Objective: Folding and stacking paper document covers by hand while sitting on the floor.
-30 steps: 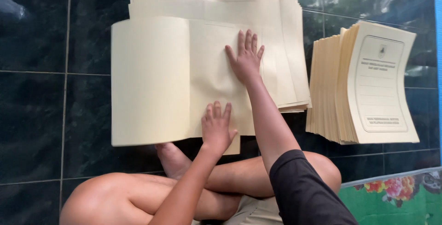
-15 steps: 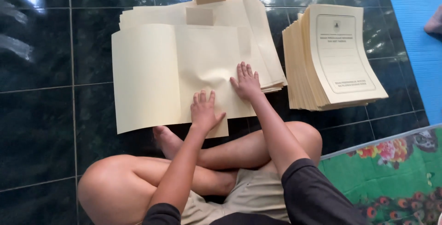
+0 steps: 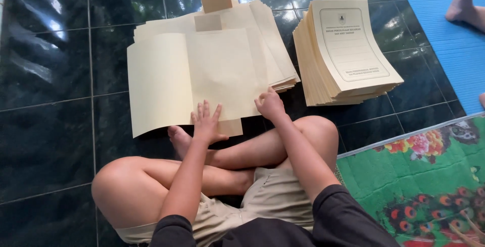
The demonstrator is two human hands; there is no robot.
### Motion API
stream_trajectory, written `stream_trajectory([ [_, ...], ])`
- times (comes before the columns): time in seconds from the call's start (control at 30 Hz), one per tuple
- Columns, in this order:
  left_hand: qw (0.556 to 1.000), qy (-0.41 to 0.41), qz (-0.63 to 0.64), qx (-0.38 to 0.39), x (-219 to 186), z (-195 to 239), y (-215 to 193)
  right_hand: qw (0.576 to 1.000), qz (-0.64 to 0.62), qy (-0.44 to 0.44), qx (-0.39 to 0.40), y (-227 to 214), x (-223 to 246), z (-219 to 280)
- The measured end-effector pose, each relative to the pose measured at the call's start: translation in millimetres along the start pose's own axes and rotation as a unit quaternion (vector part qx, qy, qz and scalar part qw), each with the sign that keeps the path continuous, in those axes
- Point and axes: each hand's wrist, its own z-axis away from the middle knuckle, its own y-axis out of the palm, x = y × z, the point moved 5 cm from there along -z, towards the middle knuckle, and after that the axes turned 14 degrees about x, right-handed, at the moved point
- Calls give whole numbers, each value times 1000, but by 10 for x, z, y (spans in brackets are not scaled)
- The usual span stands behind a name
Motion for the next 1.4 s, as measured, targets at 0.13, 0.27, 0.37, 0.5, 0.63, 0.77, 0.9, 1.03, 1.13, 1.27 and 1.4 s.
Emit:
stream_trajectory([
  [0.13,1000,-12,-9,14,93,-14,80,993,-112,25,-27,-40,-100,42],
  [0.27,1000,-10,-8,22,65,27,-10,989,-123,79,-12,-158,-113,105],
  [0.37,1000,4,8,25,70,17,-39,984,-148,98,-11,-178,-203,41],
  [0.5,997,34,52,36,-1,67,-183,960,-257,110,-27,-359,-196,48],
  [0.63,992,60,106,11,-143,139,-411,919,-372,97,-89,-645,-197,122],
  [0.77,984,77,156,-35,-290,165,-588,894,-423,79,-122,-792,-232,130],
  [0.9,982,95,157,-37,-425,13,-617,869,-462,85,-156,-863,-380,52],
  [1.03,984,107,141,-24,-525,-86,-622,865,-459,99,-175,-885,-558,-118],
  [1.13,982,118,144,-25,-535,-181,-624,862,-460,102,-188,-893,-595,-245],
  [1.27,984,118,110,-68,-492,-357,-584,857,-444,92,-243,-912,-535,-328],
  [1.4,986,106,99,-78,-483,-621,-597,900,-353,108,-234,-795,-654,-574],
])
